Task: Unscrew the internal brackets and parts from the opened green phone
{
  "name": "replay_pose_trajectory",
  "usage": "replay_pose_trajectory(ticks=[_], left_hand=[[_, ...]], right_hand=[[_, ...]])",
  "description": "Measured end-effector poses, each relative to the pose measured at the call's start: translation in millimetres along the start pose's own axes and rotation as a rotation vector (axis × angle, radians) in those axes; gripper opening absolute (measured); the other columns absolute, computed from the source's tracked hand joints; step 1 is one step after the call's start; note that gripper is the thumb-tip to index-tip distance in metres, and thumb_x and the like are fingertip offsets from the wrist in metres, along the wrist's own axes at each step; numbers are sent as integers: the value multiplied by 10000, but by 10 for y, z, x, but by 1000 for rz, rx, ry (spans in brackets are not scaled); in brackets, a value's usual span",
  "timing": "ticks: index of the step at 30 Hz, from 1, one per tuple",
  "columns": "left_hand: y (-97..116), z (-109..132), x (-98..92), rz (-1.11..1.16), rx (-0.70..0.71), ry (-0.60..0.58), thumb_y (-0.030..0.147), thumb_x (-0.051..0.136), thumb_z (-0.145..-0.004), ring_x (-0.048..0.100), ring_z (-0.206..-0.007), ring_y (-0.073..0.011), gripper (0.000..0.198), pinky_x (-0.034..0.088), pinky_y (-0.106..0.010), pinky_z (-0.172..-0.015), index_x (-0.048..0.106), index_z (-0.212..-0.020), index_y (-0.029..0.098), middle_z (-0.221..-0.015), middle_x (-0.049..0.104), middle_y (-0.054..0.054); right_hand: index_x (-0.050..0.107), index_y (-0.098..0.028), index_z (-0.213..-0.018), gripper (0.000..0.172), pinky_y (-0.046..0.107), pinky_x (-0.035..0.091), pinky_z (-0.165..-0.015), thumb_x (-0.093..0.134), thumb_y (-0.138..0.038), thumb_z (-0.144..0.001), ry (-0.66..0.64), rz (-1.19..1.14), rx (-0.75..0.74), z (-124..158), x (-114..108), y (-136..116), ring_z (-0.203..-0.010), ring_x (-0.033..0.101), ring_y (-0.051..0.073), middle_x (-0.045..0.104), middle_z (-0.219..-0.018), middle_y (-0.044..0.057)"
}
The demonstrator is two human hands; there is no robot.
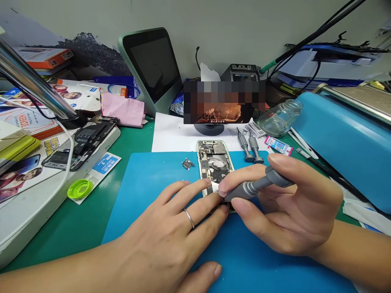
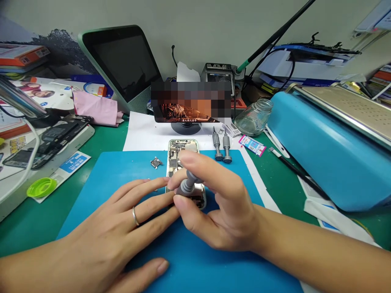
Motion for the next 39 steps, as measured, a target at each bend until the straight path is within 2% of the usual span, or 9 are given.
replay_pose_trajectory(ticks=[6, 11, 18, 25, 31, 39], left_hand=[[-20, -31, 50, -29, 16, -32, 459, 571, -1052, 502, -1464, -373, 583, 525, -543, -1128, 549, -1510, 99, -1577, 570, -94], [-27, -31, 53, -31, 7, -59, 483, 567, -1054, 489, -1471, -373, 610, 517, -542, -1135, 530, -1525, 98, -1581, 568, -83], [-40, -51, 59, -16, 4, -93, 504, 533, -1067, 502, -1459, -386, 612, 520, -566, -1117, 536, -1519, 91, -1575, 572, -93], [-36, -31, 36, -5, -6, -156, 580, 507, -1062, 457, -1493, -402, 678, 478, -594, -1149, 512, -1538, 97, -1607, 534, -101], [-55, -31, 69, -32, -15, -194, 562, 527, -1047, 444, -1507, -377, 683, 455, -567, -1180, 467, -1576, 134, -1648, 485, -64], [-40, -37, 40, -59, -15, -179, 562, 467, -1076, 472, -1491, -370, 653, 471, -575, -1162, 477, -1570, 135, -1634, 503, -58]], right_hand=[[364, -295, -1624, 901, 332, 711, -843, 637, 69, -846, -9, 64, -32, 32, -10, -11, -962, 802, 208, 783, -1233, 86], [352, -304, -1634, 915, 316, 712, -839, 638, 60, -845, -27, 91, -30, 35, -22, -24, -945, 803, 201, 786, -1181, 79], [336, -364, -1629, 949, 299, 712, -703, 671, 44, -840, -64, 111, -20, 10, -95, -34, -882, 808, 212, 809, -1140, 69], [360, -360, -1618, 929, 296, 710, -695, 676, 31, -838, -67, 92, 5, 1, -98, -33, -856, 807, 214, 816, -1065, 57], [393, -381, -1597, 950, 270, 702, -701, 683, 58, -807, -52, 78, 18, -31, -98, -50, -864, 815, 203, 821, -1077, 39], [461, -390, -1566, 912, 286, 705, -676, 730, 38, -807, -17, 56, 34, -31, -91, -48, -831, 818, 214, 827, -1079, 44]])
Point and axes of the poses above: each hand's wrist, its own z-axis away from the middle knuckle, its own x-axis out of the palm, y = z × x, the point moved 3 cm from there along -z, towards the middle knuckle
